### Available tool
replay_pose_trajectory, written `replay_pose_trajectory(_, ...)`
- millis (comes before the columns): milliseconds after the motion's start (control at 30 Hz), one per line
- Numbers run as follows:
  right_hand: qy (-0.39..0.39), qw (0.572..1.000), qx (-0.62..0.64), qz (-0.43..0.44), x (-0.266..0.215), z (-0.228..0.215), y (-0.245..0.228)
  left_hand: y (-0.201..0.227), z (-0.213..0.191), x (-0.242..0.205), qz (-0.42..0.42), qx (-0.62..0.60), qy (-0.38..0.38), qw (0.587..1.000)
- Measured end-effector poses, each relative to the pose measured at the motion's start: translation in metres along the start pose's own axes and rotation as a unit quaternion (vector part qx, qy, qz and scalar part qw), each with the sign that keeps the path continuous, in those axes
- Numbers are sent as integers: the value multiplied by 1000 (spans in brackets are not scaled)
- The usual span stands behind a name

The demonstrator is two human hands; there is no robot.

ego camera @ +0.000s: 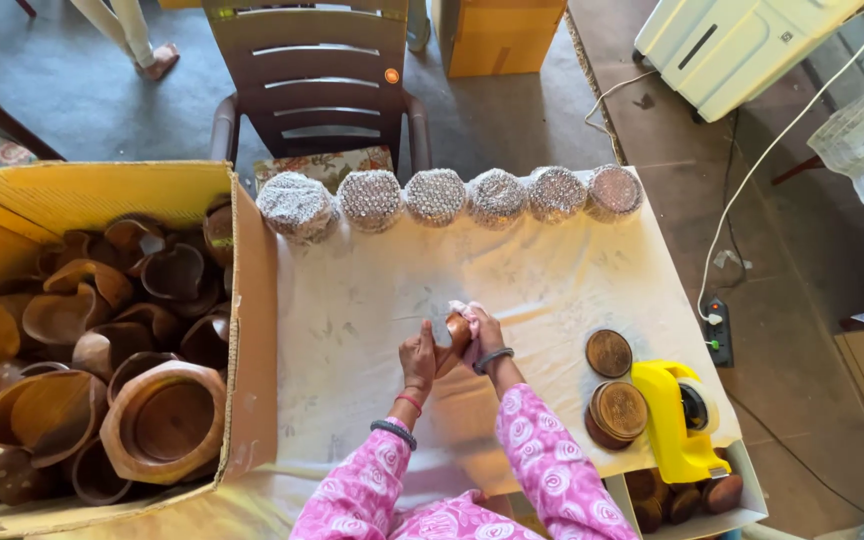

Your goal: Cleaning and wiping small clay pots before packaging.

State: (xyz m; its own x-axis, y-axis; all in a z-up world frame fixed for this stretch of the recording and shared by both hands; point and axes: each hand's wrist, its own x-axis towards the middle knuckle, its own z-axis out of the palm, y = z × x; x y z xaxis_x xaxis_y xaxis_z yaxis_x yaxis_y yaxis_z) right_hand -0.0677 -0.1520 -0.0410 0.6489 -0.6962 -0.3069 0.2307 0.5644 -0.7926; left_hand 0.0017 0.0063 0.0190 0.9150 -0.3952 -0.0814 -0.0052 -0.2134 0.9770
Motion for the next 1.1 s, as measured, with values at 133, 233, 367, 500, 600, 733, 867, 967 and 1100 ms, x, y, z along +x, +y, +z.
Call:
replay_pose_trajectory(133, -10, 985, 107, 136, 0, 5, -10, 9, -16, -13, -47, -62, -68, 995)
replay_pose_trajectory(233, 99, 991, -13, 84, -14, 28, -26, 48, -30, -18, -63, -88, -208, 972)
replay_pose_trajectory(367, -21, 981, -186, -44, -44, 64, -61, 47, -29, -6, 48, -40, -339, 939)
replay_pose_trajectory(500, -131, 843, -396, -339, -72, 92, -87, 40, -24, 4, -11, -152, -369, 917)
replay_pose_trajectory(600, -104, 768, -500, -386, -110, 112, -94, 53, -27, -2, -52, -129, -350, 926)
replay_pose_trajectory(733, -49, 725, -532, -434, -129, 120, -94, 2, -16, -13, -20, -115, -348, 930)
replay_pose_trajectory(867, 22, 809, -508, -293, -105, 117, -90, -13, -22, -21, -43, -218, -395, 892)
replay_pose_trajectory(967, 42, 920, -385, -62, -54, 82, -68, 24, -40, -24, -62, -240, -405, 880)
replay_pose_trajectory(1100, -29, 977, -168, 127, 20, 13, -20, 4, -34, -26, -68, -212, -390, 894)
